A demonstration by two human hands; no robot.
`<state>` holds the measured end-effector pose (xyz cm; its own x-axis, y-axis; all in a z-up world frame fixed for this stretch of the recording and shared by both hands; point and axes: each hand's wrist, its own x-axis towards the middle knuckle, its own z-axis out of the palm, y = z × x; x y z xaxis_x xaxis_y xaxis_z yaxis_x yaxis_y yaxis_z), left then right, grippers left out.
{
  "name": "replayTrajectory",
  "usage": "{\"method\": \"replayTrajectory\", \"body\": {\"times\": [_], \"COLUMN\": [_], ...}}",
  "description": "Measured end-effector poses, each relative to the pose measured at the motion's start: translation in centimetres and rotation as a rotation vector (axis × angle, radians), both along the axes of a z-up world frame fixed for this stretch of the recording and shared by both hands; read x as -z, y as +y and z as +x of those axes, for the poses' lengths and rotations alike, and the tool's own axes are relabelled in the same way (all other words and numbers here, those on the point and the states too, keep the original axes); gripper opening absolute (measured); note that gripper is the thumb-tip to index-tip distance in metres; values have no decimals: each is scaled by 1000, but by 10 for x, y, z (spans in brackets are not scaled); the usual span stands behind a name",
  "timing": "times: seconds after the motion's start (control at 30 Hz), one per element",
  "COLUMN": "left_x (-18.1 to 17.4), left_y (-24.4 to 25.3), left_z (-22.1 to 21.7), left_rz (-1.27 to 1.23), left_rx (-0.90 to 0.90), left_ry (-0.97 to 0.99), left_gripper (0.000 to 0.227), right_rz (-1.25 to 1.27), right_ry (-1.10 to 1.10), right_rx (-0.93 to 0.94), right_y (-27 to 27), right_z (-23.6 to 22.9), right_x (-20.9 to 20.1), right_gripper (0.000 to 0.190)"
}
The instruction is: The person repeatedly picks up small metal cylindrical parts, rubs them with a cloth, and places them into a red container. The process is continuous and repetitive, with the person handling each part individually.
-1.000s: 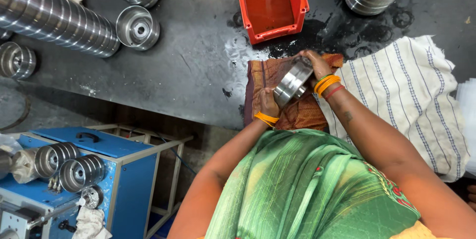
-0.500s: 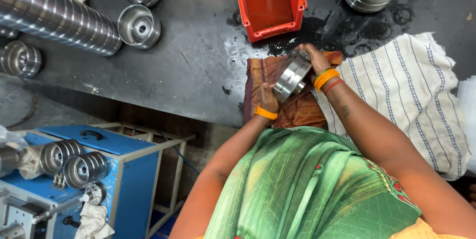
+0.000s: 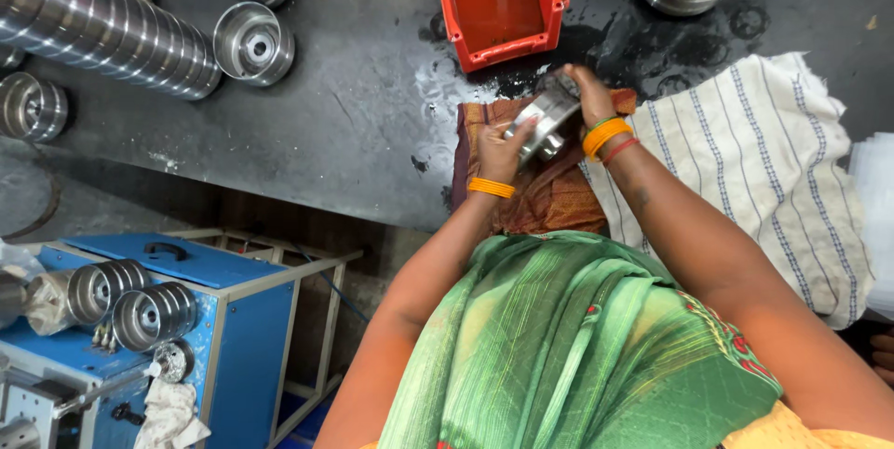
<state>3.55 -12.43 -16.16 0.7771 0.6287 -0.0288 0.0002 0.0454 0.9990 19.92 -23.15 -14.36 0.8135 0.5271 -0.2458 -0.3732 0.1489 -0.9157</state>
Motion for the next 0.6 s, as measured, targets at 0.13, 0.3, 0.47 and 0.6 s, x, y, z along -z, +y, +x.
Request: {"method": "replayTrajectory", "body": {"times": [0.13,0.3,0.47,0.6], "left_x": [4,20,29,26], "left_y": [19,15,20,15], "left_z": [11,13,21,21], "left_rz": [-511,-980,-682,-463], "left_rx": [-278,-399,-171,-138], "left_ry": [-79,-182,-60,29], "left_gripper": [28,40,45,64], "right_rz": [-151,-280,-74,-341], "right_ry": [-14,-1031,-1585,-1296], "right_rx": [125,-8,-275,-175], "right_y": [-14,-53,-30,-4], "right_z": [-24,-81,-84,-48], "right_x": [29,7,-36,-58], "right_gripper": [46,36,30,23]}}
